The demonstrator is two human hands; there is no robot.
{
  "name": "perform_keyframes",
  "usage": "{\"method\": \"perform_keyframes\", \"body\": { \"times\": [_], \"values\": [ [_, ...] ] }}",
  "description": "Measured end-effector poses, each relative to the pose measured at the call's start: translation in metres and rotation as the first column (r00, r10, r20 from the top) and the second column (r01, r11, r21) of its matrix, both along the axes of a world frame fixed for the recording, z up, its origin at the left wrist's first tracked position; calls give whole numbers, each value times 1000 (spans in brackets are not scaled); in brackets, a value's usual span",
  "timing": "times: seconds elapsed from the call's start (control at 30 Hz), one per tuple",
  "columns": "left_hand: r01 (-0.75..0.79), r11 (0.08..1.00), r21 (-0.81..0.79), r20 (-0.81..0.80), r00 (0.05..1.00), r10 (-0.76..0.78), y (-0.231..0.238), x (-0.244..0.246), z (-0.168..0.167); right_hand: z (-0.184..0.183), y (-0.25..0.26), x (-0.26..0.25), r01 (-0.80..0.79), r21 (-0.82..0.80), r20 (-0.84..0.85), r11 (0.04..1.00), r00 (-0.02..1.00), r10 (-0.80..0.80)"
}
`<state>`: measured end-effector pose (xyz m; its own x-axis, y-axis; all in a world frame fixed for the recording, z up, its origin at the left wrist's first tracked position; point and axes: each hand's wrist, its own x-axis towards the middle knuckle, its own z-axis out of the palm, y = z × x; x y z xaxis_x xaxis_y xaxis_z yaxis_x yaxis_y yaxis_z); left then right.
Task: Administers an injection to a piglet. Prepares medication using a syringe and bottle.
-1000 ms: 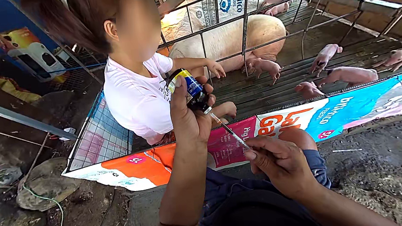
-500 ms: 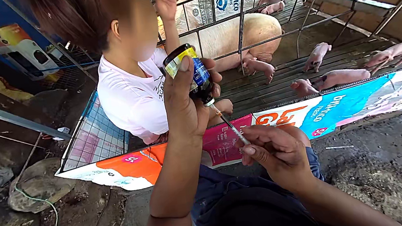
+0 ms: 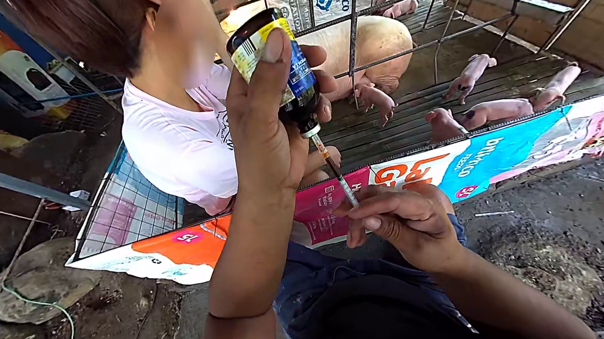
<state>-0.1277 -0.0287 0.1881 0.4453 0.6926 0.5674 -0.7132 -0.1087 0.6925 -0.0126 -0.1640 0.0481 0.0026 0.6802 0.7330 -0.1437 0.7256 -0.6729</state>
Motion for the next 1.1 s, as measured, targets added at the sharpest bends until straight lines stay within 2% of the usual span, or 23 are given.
{"method": "perform_keyframes", "body": {
  "times": [0.13,0.23,0.53,0.67,1.1],
  "values": [
    [-9,1000,-17,-3,1000,9,0,-1,3,-1,1,0,-34,35,97,999,995,31],
    [-8,1000,-22,-7,1000,8,0,-4,5,-1,1,-2,12,68,177,998,984,-24],
    [63,998,-2,59,996,-63,-2,-9,3,6,-6,-6,289,297,385,910,836,-391],
    [77,997,2,54,996,-77,-2,-9,2,6,-7,-6,338,349,408,874,785,-466],
    [86,996,-7,70,994,-85,-7,-10,5,9,-7,-4,356,376,390,856,777,-495]
  ]
}}
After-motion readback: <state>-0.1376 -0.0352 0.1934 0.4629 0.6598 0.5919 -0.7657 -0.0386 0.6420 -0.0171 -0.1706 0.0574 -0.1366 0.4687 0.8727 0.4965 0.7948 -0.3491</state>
